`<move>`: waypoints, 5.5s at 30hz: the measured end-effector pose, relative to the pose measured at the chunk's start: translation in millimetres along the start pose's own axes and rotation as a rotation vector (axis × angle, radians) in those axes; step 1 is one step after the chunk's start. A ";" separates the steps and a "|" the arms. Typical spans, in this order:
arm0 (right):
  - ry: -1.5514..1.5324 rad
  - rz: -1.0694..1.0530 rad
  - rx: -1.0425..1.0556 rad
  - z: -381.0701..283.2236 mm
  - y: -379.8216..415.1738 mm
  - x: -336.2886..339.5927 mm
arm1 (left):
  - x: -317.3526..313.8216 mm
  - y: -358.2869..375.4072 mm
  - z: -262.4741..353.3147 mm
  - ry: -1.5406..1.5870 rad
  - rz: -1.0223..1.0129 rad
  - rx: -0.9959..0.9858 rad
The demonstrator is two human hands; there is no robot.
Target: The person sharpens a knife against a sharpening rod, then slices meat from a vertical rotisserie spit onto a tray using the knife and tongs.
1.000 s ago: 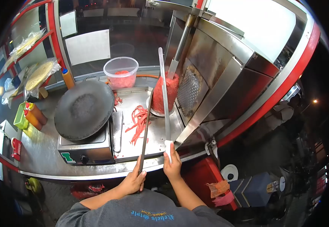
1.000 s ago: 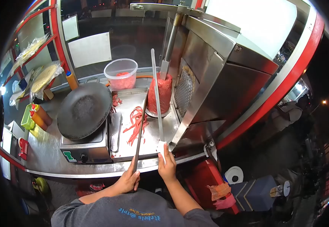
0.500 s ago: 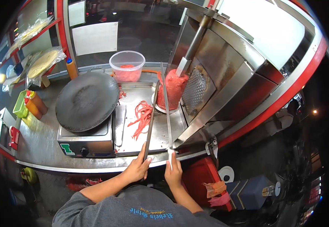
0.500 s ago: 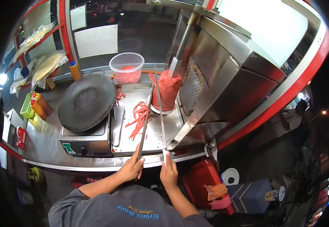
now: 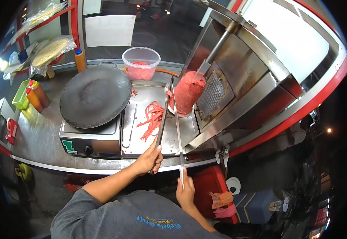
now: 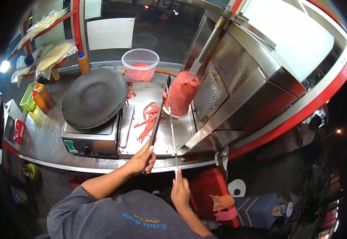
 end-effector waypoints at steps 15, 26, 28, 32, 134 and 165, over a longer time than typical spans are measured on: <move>-0.845 -0.200 -0.457 -32.5 -19.1 24.3 | 39.0 58.4 -5.5 0.592 -0.086 0.094; -0.495 -0.560 -0.236 -39.3 -139.4 64.1 | 29.9 150.6 15.8 0.093 0.275 0.223; -0.416 -0.552 -0.142 -40.3 -153.8 63.9 | 29.0 158.1 17.5 0.069 0.311 0.232; -0.315 -0.545 -0.012 -38.3 -175.1 61.7 | 22.9 175.2 16.6 0.066 0.310 0.224; -0.406 -0.554 -0.415 -47.8 -102.1 149.4 | 49.5 167.1 59.8 0.326 0.289 0.160; -0.491 -0.665 -0.534 -41.5 -101.7 138.6 | 53.8 166.6 60.2 0.335 0.314 0.142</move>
Point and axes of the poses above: each hand's wrist, its own y-axis away from the middle knuckle, its own x-axis out of the back of the hand, z = x × y, the point moved 3 cm from there along -y, towards the middle knuckle, and after that the axes turned 6 degrees about x, right-handed, at the moved point
